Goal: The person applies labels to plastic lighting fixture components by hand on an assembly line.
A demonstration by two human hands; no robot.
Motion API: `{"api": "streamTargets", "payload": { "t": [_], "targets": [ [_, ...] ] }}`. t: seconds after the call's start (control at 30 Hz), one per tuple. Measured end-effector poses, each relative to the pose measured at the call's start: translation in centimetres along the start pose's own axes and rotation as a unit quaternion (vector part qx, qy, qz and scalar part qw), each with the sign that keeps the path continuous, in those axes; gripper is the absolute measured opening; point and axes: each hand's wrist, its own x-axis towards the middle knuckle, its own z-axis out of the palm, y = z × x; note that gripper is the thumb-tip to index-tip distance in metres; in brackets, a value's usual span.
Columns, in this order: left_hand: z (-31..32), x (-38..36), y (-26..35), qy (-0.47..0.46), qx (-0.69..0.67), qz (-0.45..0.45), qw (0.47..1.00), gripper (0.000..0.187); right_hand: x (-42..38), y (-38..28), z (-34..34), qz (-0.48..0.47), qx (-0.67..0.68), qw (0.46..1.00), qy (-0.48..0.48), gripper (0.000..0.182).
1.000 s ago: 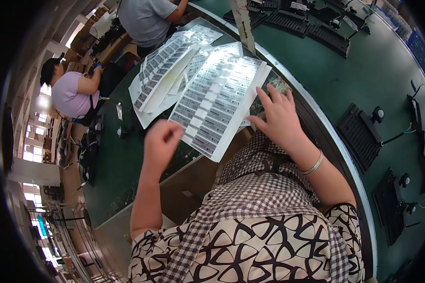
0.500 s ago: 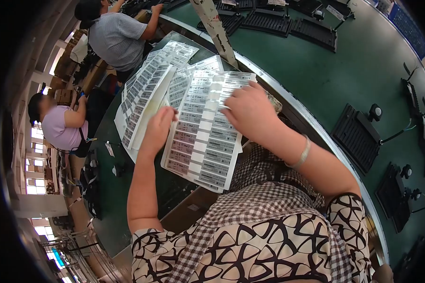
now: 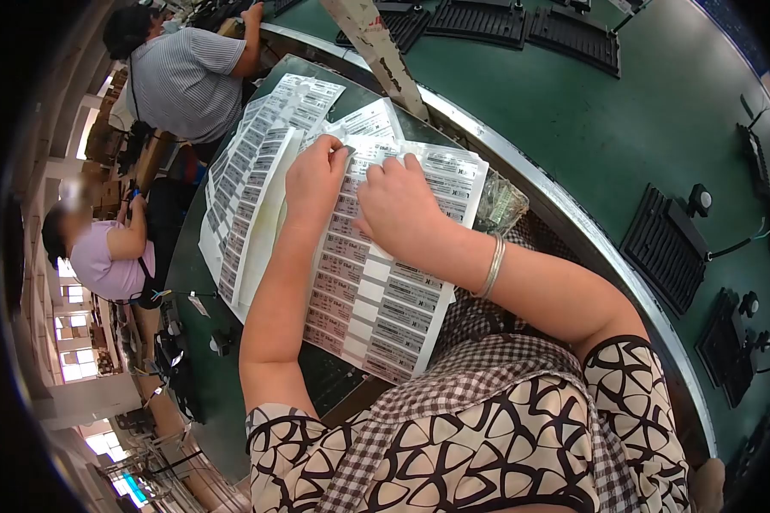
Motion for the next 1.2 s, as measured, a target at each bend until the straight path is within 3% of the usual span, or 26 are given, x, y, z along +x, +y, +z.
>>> {"api": "streamTargets", "payload": {
  "t": [0.07,0.17,0.67,0.77,0.87,0.97,1.07,1.1,1.17,1.2],
  "targets": [
    [0.5,0.2,0.0,0.016,0.037,0.035,0.999,0.014,1.3,0.5,-0.2,0.01,0.033,0.999,0.003,0.055],
    [1.1,0.4,-0.5,0.037,0.053,0.055,0.996,0.014,1.8,1.4,2.2,-0.012,-0.023,0.989,0.144,0.052],
    [-0.5,2.0,-0.7,-0.079,0.005,0.036,0.996,0.021,1.7,1.6,3.2,-0.019,-0.024,0.983,0.183,0.044],
    [-0.5,2.4,-0.5,-0.088,0.014,0.012,0.996,0.026,2.3,2.1,3.8,-0.132,-0.042,0.982,0.13,0.046],
    [-1.4,3.1,0.5,-0.096,0.079,0.061,0.99,0.027,2.7,2.2,4.7,-0.202,0.082,0.965,0.144,0.039],
    [-3.8,3.6,3.6,-0.127,0.065,0.093,0.985,0.026,2.3,2.1,4.1,-0.178,0.094,0.972,0.118,0.037],
    [-8.7,4.4,9.6,-0.196,-0.238,0.171,0.936,0.02,2.3,2.2,4.8,-0.204,0.065,0.955,0.204,0.033],
    [-10.7,4.7,12.0,-0.214,-0.342,0.211,0.89,0.017,2.2,2.1,4.6,-0.191,0.08,0.965,0.161,0.033],
    [-16.0,4.0,16.8,-0.195,-0.454,0.201,0.846,0.012,2.5,1.9,4.0,-0.167,0.108,0.977,0.078,0.036],
    [-17.1,3.5,19.0,-0.109,-0.433,0.206,0.871,0.014,2.3,1.8,4.1,-0.157,0.125,0.974,0.102,0.031]
  ]
}}
